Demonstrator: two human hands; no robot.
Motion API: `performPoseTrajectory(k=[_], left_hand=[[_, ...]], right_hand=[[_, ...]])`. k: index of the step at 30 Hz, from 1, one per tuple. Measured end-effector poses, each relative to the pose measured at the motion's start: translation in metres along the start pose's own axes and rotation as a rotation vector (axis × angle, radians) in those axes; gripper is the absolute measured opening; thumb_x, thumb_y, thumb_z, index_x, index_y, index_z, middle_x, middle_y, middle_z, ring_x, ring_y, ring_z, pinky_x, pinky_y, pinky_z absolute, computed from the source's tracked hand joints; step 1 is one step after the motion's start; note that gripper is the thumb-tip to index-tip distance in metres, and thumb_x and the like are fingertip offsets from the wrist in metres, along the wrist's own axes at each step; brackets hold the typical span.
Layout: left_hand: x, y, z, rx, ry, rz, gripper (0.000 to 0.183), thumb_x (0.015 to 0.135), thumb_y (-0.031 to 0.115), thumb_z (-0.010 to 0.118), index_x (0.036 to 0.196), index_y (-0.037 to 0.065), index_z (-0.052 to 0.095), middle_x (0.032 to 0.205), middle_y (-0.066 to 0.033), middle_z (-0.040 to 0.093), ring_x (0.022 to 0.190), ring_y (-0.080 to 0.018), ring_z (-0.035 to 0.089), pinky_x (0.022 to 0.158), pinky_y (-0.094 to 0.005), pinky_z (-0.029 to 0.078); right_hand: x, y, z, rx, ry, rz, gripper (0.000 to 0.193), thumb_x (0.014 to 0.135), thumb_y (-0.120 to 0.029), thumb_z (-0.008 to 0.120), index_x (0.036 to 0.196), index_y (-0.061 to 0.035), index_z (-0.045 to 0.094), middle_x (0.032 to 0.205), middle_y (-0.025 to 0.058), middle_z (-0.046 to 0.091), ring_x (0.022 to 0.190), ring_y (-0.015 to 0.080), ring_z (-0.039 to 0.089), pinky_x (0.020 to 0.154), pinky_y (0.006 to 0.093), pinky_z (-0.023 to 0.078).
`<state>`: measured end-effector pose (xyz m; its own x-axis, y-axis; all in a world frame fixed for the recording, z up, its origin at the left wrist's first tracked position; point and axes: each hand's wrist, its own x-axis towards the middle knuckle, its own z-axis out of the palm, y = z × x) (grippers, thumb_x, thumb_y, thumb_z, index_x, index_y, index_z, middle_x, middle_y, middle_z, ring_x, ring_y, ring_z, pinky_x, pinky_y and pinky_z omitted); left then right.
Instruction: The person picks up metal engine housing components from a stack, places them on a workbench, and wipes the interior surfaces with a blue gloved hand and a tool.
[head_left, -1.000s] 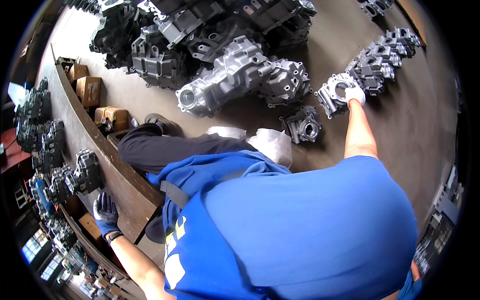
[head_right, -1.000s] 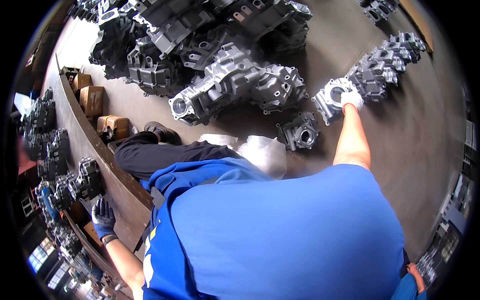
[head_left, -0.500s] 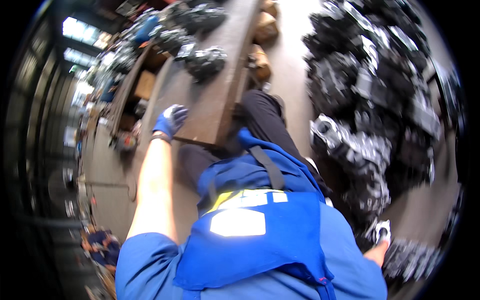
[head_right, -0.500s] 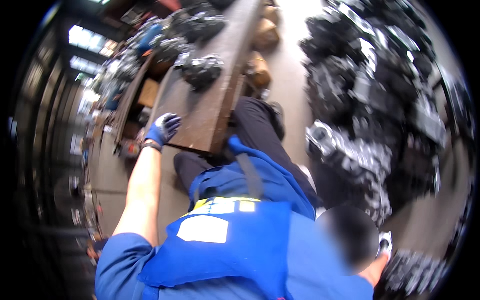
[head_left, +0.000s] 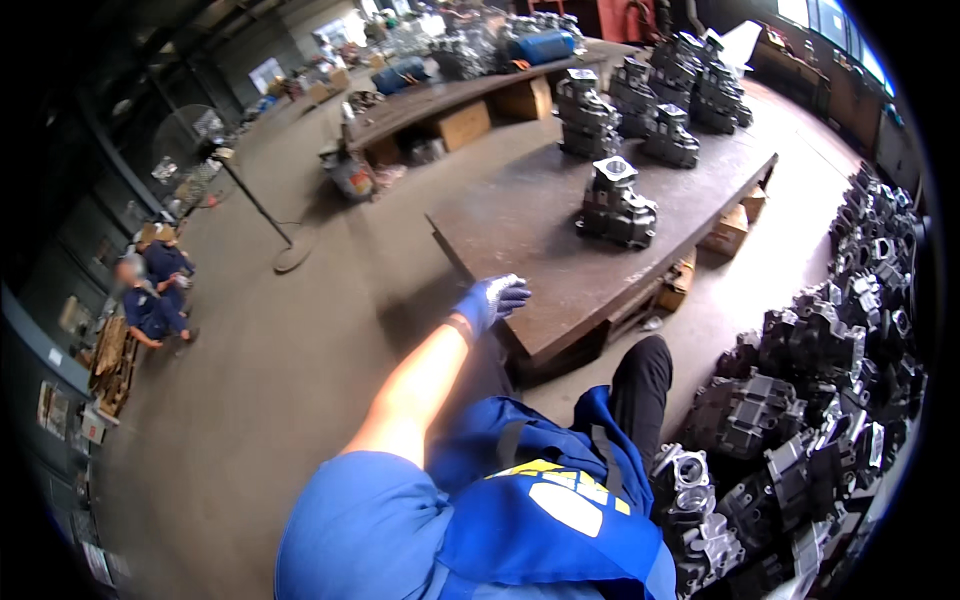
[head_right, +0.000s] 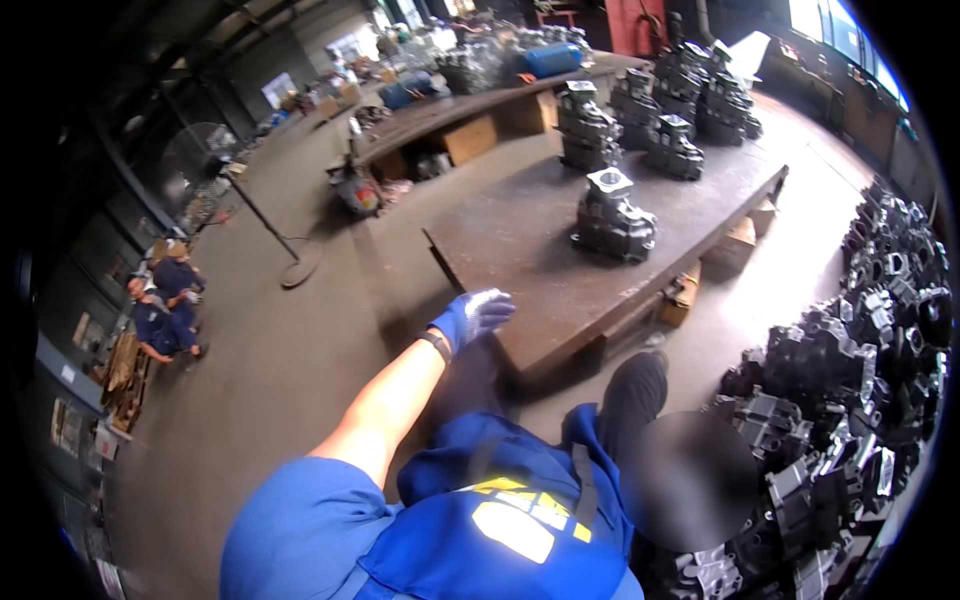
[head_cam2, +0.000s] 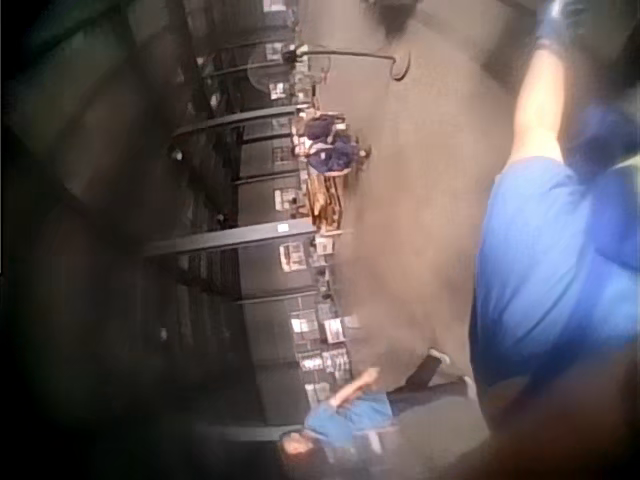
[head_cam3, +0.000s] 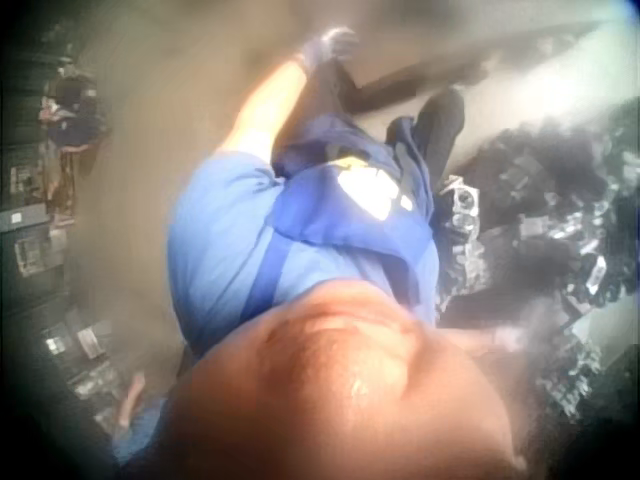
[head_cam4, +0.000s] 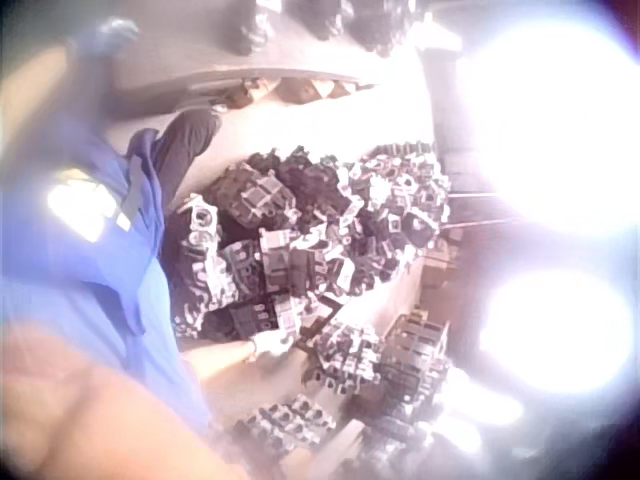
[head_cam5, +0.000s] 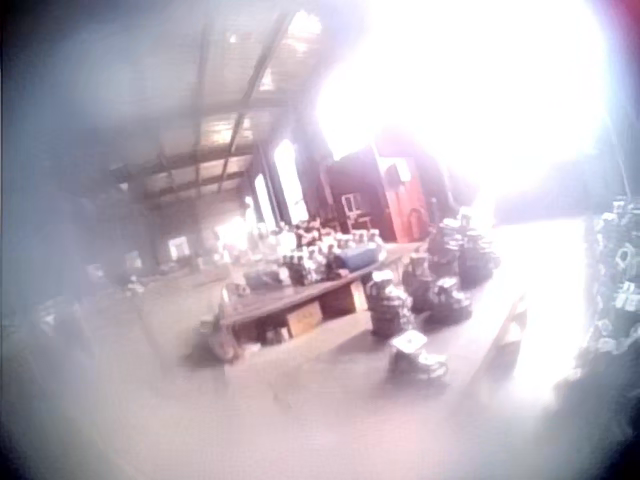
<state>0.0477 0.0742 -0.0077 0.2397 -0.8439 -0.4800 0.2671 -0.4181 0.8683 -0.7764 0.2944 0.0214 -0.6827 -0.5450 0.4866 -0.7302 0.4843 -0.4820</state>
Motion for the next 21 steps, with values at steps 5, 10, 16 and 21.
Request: performPoseTrajectory(k=[5,10,16,21], left_hand=[[0.031,-0.017,0.021,-0.188,-0.129,-0.061,0.040,0.101,0.043,0.052,0.126,0.015,0.067,0.127,-0.0051,0.069,0.115,-0.0186,0.063,0.100,-0.0358,0.043],[0.074,-0.029,0.026,-0.491,-0.193,0.020,0.033,0.101,0.030,0.059,0.124,0.009,0.067,0.122,-0.0081,0.070,0.112,-0.0238,0.066,0.096,-0.0372,0.050],[0.072,-0.033,0.010,-0.503,-0.131,-0.027,0.043,0.103,0.037,0.053,0.133,0.008,0.062,0.131,-0.0099,0.066,0.118,-0.0225,0.062,0.104,-0.0369,0.045],[0.078,-0.036,0.004,-0.517,-0.159,-0.069,0.040,0.102,0.035,0.055,0.129,0.007,0.063,0.125,-0.0109,0.068,0.115,-0.0222,0.064,0.100,-0.0361,0.046]], right_hand=[[0.010,-0.273,0.198,0.812,-0.484,-0.224,0.033,0.096,-0.003,0.060,0.129,0.0002,0.061,0.115,0.0108,0.069,0.106,0.0175,0.064,0.096,0.0295,0.050],[-0.065,-0.522,0.297,0.949,-0.803,-0.623,0.039,0.091,-0.001,0.065,0.130,-0.0060,0.062,0.111,0.0116,0.071,0.100,0.0179,0.069,0.087,0.0308,0.053],[-0.120,-0.715,0.382,0.649,-0.735,-1.090,0.049,0.085,-0.010,0.069,0.133,-0.0101,0.060,0.105,0.0178,0.070,0.092,0.0348,0.069,0.082,0.0413,0.054],[-0.122,-0.804,0.457,0.271,-0.744,-1.181,0.064,0.083,-0.009,0.066,0.144,-0.0079,0.047,0.134,0.0215,0.059,0.108,0.0400,0.065,0.087,0.0472,0.054]])
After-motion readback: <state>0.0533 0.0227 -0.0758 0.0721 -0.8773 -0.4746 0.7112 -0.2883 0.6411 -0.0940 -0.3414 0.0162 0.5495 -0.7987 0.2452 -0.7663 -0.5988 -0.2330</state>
